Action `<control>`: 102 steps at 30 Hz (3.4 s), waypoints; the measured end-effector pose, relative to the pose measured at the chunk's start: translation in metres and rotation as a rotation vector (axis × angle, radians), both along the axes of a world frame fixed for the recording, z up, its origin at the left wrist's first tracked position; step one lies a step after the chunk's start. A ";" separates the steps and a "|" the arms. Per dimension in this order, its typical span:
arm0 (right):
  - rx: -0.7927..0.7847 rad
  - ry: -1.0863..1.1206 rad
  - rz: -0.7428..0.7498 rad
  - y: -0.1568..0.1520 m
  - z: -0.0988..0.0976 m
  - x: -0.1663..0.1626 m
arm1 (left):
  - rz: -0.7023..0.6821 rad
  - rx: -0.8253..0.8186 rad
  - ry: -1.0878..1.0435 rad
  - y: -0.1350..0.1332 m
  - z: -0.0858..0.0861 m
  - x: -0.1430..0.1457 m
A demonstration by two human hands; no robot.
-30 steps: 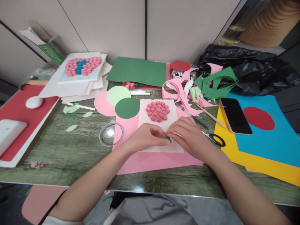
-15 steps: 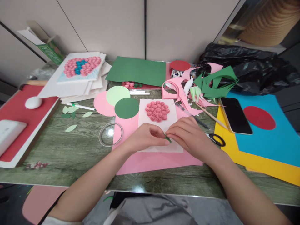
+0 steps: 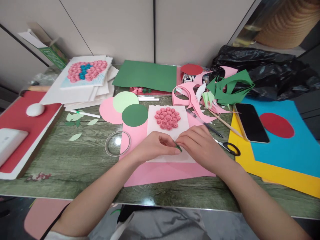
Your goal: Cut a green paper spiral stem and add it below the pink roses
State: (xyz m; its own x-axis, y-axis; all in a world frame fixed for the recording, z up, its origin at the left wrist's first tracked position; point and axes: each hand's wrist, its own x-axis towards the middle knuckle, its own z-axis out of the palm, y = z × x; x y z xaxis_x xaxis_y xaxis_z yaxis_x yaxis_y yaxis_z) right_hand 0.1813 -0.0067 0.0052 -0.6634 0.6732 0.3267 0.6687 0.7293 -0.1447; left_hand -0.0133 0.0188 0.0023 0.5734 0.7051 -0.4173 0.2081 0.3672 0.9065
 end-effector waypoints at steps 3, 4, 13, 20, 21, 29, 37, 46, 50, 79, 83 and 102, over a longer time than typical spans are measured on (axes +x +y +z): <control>-0.022 -0.007 -0.007 -0.001 0.002 0.000 | 0.005 0.000 -0.012 0.000 0.000 0.000; -0.032 0.010 -0.018 -0.001 0.003 -0.001 | 0.006 0.002 -0.018 0.000 0.000 0.000; -0.641 0.577 -0.253 -0.004 0.013 -0.005 | 0.003 0.126 -0.029 -0.001 0.004 0.000; -0.764 0.667 -0.201 0.000 0.014 -0.003 | -0.013 0.142 0.005 -0.002 0.004 0.001; -0.763 0.663 -0.199 0.000 0.015 -0.004 | -0.015 0.142 0.005 -0.002 0.004 0.001; -0.744 0.592 -0.254 -0.003 0.015 -0.004 | -0.004 0.139 0.026 -0.003 0.003 0.000; -0.760 0.561 -0.261 -0.002 0.016 -0.005 | -0.015 0.142 0.041 -0.004 0.003 0.001; -0.694 0.574 -0.248 -0.002 0.013 -0.005 | -0.013 0.134 0.028 -0.003 0.003 0.002; -0.692 0.580 -0.234 -0.002 0.012 -0.005 | -0.010 0.131 0.033 -0.004 0.003 0.002; -0.763 0.569 -0.254 -0.003 0.013 -0.006 | -0.016 0.134 0.017 -0.004 0.000 0.002; -0.758 0.565 -0.241 -0.003 0.012 -0.005 | -0.020 0.132 0.031 -0.004 0.001 0.002; -0.745 0.579 -0.267 -0.003 0.014 -0.007 | -0.017 0.136 0.045 -0.004 0.002 0.002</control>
State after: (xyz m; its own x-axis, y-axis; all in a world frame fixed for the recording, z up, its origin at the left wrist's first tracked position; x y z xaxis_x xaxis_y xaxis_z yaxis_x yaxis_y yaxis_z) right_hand 0.1738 -0.0099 0.0191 -0.3304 0.9437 -0.0158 0.4789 0.1532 -0.8644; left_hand -0.0118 0.0148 0.0043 0.5690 0.7470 -0.3437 0.2546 0.2374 0.9375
